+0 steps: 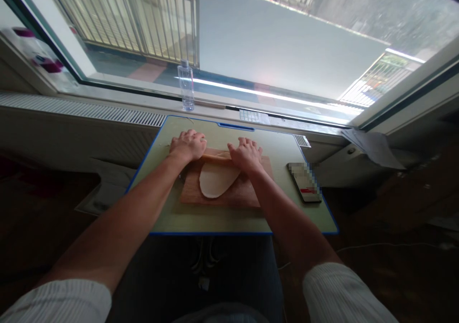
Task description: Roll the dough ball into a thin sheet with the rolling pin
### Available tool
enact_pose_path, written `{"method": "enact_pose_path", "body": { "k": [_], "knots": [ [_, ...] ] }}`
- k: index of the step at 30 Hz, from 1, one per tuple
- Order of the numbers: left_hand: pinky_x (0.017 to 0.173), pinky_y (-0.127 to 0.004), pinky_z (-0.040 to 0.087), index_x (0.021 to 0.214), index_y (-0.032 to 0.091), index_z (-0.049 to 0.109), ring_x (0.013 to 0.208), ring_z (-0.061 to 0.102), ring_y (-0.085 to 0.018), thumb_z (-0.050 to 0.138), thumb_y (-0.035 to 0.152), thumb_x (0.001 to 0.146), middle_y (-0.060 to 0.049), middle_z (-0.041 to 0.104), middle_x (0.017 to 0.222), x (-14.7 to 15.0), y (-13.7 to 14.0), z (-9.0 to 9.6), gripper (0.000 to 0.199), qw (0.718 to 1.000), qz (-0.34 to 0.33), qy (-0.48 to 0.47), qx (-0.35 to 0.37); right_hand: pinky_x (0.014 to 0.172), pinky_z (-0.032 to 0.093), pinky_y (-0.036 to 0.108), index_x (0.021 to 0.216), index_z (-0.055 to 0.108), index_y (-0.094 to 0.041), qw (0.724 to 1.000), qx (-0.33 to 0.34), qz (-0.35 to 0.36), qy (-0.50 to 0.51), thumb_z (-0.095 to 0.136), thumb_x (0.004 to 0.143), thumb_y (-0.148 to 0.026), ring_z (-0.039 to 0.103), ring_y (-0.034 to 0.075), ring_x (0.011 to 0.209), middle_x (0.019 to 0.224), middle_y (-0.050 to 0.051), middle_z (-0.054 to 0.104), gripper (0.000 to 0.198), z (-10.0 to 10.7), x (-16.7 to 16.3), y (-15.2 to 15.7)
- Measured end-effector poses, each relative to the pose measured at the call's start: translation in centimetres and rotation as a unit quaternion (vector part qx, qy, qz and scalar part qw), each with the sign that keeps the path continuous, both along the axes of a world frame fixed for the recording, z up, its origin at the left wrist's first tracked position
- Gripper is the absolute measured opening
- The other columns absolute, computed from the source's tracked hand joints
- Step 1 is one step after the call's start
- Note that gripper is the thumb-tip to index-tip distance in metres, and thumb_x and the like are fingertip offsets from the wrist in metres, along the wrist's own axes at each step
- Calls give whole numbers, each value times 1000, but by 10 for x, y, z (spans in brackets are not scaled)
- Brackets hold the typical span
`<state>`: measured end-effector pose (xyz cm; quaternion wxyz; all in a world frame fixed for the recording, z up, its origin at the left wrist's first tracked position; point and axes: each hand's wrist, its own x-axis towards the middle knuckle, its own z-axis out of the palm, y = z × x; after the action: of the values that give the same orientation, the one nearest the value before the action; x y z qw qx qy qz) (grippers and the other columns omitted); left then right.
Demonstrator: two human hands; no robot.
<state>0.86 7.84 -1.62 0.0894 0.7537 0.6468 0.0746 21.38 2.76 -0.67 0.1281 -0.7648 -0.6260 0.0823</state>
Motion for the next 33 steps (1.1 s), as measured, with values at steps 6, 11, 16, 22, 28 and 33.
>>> {"method": "enact_pose_path", "body": {
  "k": [6,11,16,22,28,33],
  "knots": [
    [122,-58,38,154,33,60,147,49,-34,36,51,104,-6,51,168,-8,-32,-3,59,1000,-15,10,25,130,22,62,163,47,-21,1000,0,2,-5,38,107,-52,36,35,156,171,11,44,64,1,-9,-30],
    [123,-60,35,154,33,62,151,46,-35,34,48,106,-7,51,168,-14,-63,-5,58,998,-18,7,65,131,19,65,167,44,-19,999,17,10,-41,39,108,-49,33,39,159,173,11,42,67,-10,-15,-56],
    [123,-61,36,152,30,65,152,46,-36,33,50,106,-10,55,165,-20,-101,-8,59,995,-21,-20,96,130,18,69,163,51,-19,995,78,34,-43,38,110,-49,33,41,160,168,14,47,62,-19,-22,-92],
    [126,-57,33,162,30,52,156,44,-33,35,51,106,-10,55,165,-29,-150,-9,62,992,-10,-50,119,131,15,67,165,49,-22,994,93,53,-27,37,111,-52,29,39,162,170,13,44,63,-26,-27,-137],
    [127,-64,27,158,33,57,154,47,-35,42,49,105,-9,57,163,-34,-179,-9,57,991,-12,-62,121,132,13,66,165,48,-20,992,104,76,-8,41,111,-54,30,37,162,170,14,44,64,-30,-26,-160],
    [129,-61,28,138,33,71,146,55,-34,50,50,101,-7,66,153,-31,-177,-9,46,985,-25,-98,142,132,15,65,150,62,-25,991,112,73,3,47,110,-54,32,36,162,167,12,49,52,-28,-20,-155]
  ]
}}
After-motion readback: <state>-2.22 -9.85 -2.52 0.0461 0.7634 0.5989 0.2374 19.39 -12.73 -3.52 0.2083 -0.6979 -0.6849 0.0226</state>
